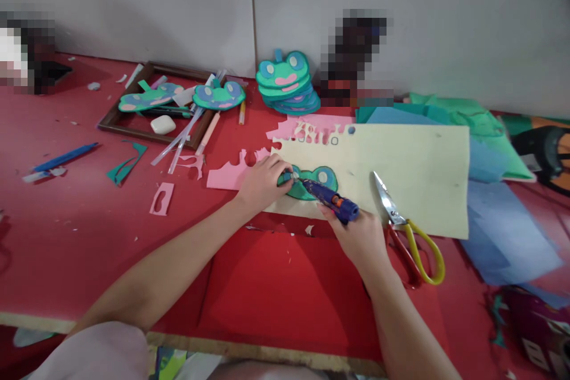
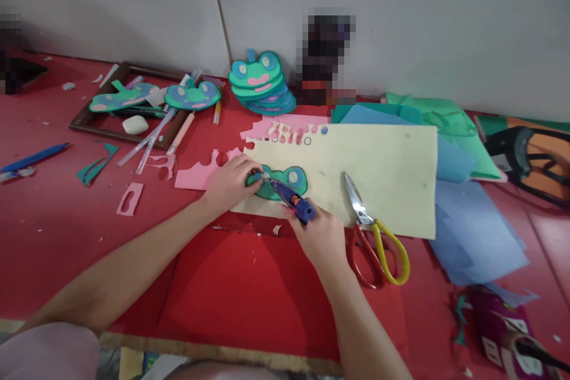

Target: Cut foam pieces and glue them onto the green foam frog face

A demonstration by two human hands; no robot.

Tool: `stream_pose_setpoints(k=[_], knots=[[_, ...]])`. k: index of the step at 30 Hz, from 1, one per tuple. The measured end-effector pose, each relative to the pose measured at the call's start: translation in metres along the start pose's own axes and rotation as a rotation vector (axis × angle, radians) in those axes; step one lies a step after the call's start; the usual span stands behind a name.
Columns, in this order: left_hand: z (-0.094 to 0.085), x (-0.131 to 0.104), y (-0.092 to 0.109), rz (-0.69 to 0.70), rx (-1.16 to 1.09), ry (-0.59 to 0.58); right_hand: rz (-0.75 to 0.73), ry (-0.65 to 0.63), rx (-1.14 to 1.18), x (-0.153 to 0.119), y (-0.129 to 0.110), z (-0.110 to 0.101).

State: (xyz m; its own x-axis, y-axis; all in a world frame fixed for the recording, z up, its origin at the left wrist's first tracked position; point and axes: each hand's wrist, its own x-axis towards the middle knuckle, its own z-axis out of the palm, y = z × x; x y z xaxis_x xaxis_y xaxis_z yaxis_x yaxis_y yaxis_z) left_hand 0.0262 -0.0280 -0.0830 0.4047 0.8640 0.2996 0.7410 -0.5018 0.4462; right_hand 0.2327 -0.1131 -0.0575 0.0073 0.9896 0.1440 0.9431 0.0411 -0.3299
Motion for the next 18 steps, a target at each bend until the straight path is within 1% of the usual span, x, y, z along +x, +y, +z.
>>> stream_pose_setpoints(k=[9, 12, 15, 18], knots=[[0.0002, 0.0001, 0.0, -0.01, -0.011, -0.01, -0.057, 0.035, 0.006, 0.0017, -0.0001, 0.0011], [0.0003, 0.0001, -0.0005, -0.01, -0.016, -0.016, -0.055, 0.064, 0.034, 0.0018, -0.0012, 0.0003], [-0.0011, 0.0003, -0.0003, -0.012, -0.026, -0.035, -0.015, 0.112, 0.129, 0.0013, -0.0015, -0.0015], [-0.0029, 0.0001, 0.0003, -0.024, -0.05, -0.046, 0.076, 0.126, 0.322, -0.0004, 0.0, -0.0015]])
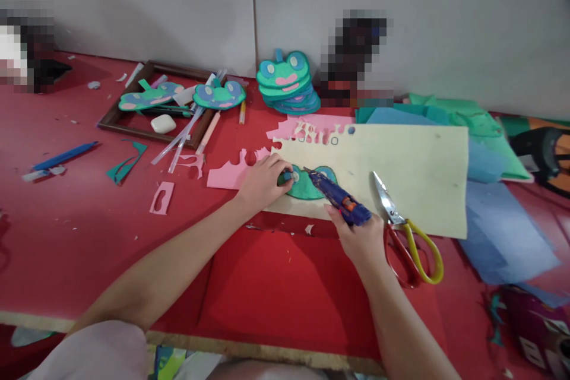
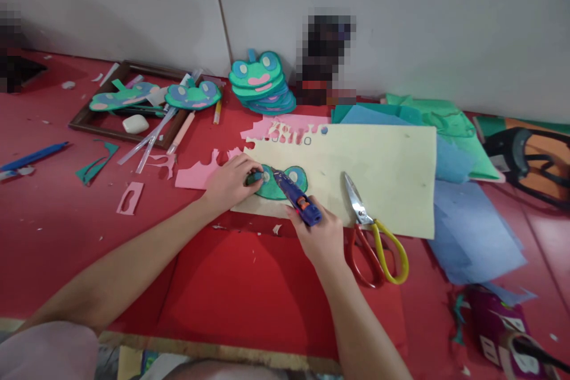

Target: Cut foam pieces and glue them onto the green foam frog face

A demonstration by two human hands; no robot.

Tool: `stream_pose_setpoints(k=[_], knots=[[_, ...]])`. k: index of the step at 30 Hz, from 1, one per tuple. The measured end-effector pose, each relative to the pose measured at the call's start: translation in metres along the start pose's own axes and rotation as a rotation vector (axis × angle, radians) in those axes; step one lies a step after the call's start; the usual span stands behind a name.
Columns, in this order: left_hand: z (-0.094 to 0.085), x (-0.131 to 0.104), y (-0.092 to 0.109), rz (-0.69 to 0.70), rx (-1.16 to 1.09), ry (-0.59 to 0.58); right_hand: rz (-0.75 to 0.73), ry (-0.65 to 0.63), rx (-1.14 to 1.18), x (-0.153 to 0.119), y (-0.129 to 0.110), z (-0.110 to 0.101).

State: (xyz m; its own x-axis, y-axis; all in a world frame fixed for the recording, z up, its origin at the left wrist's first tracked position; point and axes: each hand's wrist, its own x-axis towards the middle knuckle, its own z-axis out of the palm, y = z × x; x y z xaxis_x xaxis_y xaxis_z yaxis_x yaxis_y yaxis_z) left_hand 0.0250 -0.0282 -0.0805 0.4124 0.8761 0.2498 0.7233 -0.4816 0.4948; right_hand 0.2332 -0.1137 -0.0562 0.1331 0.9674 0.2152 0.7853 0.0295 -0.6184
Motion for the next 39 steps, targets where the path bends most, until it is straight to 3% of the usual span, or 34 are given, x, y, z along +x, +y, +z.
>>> stream_pose_setpoints(k=[5, 9, 20, 33, 39], knots=[[0.0, 0.0, -0.002, -0.026, -0.072, -0.003, 0.167, -0.105, 0.373, -0.003, 0.011, 0.007], [0.002, 0.0, -0.006, -0.042, -0.141, -0.004, 0.233, -0.169, 0.484, -0.002, 0.018, 0.012], [0.005, 0.001, -0.007, -0.066, -0.178, 0.012, 0.172, -0.191, 0.118, 0.008, 0.001, 0.004], [0.003, 0.001, -0.005, -0.073, -0.159, 0.006, 0.139, -0.205, 0.0, 0.008, 0.001, 0.006], [0.003, 0.002, -0.005, -0.079, -0.157, 0.002, 0.053, -0.171, -0.088, 0.008, 0.002, 0.007]])
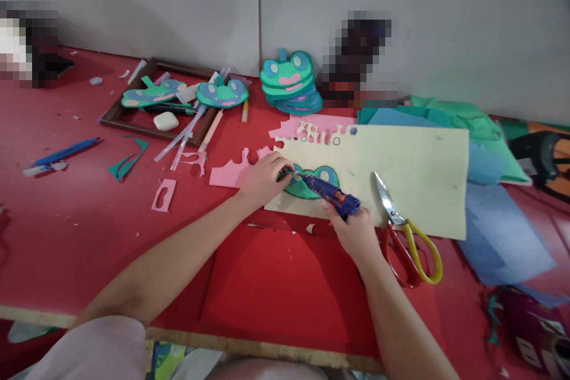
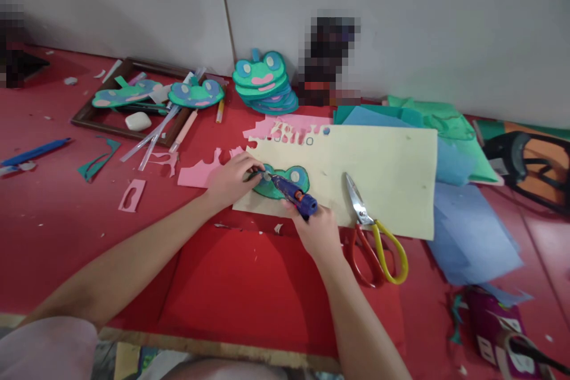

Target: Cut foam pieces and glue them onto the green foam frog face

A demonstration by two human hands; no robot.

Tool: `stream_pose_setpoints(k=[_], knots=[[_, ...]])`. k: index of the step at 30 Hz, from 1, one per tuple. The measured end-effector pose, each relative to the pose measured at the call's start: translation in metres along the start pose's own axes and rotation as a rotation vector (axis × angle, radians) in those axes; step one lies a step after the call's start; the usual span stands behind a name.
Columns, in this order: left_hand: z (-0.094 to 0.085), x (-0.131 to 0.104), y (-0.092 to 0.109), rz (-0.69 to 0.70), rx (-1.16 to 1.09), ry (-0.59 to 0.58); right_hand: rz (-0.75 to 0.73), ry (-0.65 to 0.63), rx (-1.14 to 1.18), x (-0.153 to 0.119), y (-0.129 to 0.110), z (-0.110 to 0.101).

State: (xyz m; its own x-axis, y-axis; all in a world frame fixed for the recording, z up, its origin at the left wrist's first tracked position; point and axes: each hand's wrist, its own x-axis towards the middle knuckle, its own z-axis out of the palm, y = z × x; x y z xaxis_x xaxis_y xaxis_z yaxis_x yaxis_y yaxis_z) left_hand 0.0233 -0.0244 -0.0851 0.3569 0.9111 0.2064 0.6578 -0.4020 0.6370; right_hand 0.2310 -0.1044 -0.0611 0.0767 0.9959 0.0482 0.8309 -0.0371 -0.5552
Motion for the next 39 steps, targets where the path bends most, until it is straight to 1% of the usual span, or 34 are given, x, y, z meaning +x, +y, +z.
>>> stream_pose_setpoints(k=[8, 12, 14, 15, 19, 21, 24, 28, 34, 39], knots=[[0.0, 0.0, 0.0, 0.016, 0.021, 0.003, -0.118, 0.051, -0.103, -0.004, -0.006, -0.001], [0.0, 0.0, 0.0, 0.037, 0.04, 0.011, -0.162, 0.137, -0.088, -0.007, -0.01, -0.004], [-0.001, 0.0, 0.0, 0.047, 0.034, 0.007, -0.135, 0.183, -0.029, -0.008, -0.008, -0.004], [-0.001, 0.0, 0.0, 0.051, 0.031, 0.005, -0.097, 0.195, 0.015, -0.008, -0.005, -0.004], [-0.005, -0.002, 0.0, 0.063, 0.062, 0.005, 0.085, 0.185, 0.211, -0.009, 0.005, 0.0], [-0.007, -0.002, -0.001, 0.096, 0.124, -0.016, 0.127, 0.182, 0.303, -0.009, 0.009, 0.003], [-0.009, -0.004, -0.002, 0.214, 0.275, -0.066, 0.141, 0.175, 0.425, -0.008, 0.01, 0.005], [-0.014, -0.007, 0.0, 0.344, 0.445, -0.097, 0.18, 0.164, 0.478, -0.007, 0.007, 0.005], [-0.015, -0.011, 0.003, 0.462, 0.522, -0.084, 0.215, 0.149, 0.519, -0.004, 0.008, 0.006], [-0.016, -0.012, 0.0, 0.494, 0.497, -0.119, 0.211, 0.141, 0.551, -0.003, 0.009, 0.008]])
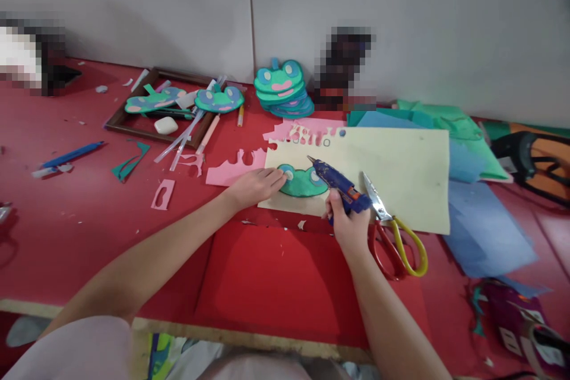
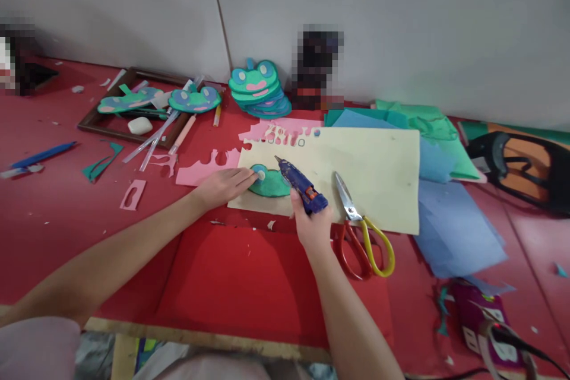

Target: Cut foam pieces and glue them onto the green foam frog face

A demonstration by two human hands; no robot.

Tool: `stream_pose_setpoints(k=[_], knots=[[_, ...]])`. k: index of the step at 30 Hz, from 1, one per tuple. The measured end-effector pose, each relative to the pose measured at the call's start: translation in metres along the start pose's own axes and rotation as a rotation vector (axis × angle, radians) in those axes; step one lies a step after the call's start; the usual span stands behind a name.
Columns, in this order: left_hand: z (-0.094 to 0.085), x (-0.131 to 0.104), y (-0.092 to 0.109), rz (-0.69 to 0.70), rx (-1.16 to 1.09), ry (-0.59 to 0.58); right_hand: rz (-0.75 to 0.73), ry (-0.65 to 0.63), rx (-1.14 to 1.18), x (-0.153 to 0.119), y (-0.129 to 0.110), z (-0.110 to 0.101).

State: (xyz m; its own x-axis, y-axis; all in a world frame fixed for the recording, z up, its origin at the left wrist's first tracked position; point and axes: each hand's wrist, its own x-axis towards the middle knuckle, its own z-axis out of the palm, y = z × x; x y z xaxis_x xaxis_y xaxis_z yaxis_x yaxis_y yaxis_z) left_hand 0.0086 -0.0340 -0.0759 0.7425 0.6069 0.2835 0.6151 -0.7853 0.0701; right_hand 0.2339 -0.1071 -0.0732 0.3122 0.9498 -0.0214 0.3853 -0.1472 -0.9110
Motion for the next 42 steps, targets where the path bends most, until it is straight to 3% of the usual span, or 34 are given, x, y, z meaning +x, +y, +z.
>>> stream_pose_setpoints(k=[13, 19, 24, 29, 34, 42], knots=[[0.002, 0.005, -0.006, 0.217, 0.285, -0.073, 0.018, -0.02, 0.068, 0.002, -0.001, 0.003], [0.0, 0.006, -0.006, 0.195, 0.198, -0.038, 0.005, -0.022, 0.09, 0.003, -0.001, 0.003], [0.001, 0.005, -0.007, -0.021, -0.038, 0.016, 0.002, -0.019, 0.104, 0.003, -0.001, 0.003], [-0.008, 0.014, 0.002, -0.508, -0.468, 0.194, 0.018, -0.01, 0.126, 0.003, -0.003, 0.003], [-0.011, 0.021, 0.003, -0.799, -0.676, -0.037, 0.012, -0.017, 0.102, 0.003, -0.003, 0.003], [-0.002, 0.03, -0.008, -0.872, -0.773, -0.125, -0.016, -0.006, 0.081, 0.004, -0.002, 0.003]])
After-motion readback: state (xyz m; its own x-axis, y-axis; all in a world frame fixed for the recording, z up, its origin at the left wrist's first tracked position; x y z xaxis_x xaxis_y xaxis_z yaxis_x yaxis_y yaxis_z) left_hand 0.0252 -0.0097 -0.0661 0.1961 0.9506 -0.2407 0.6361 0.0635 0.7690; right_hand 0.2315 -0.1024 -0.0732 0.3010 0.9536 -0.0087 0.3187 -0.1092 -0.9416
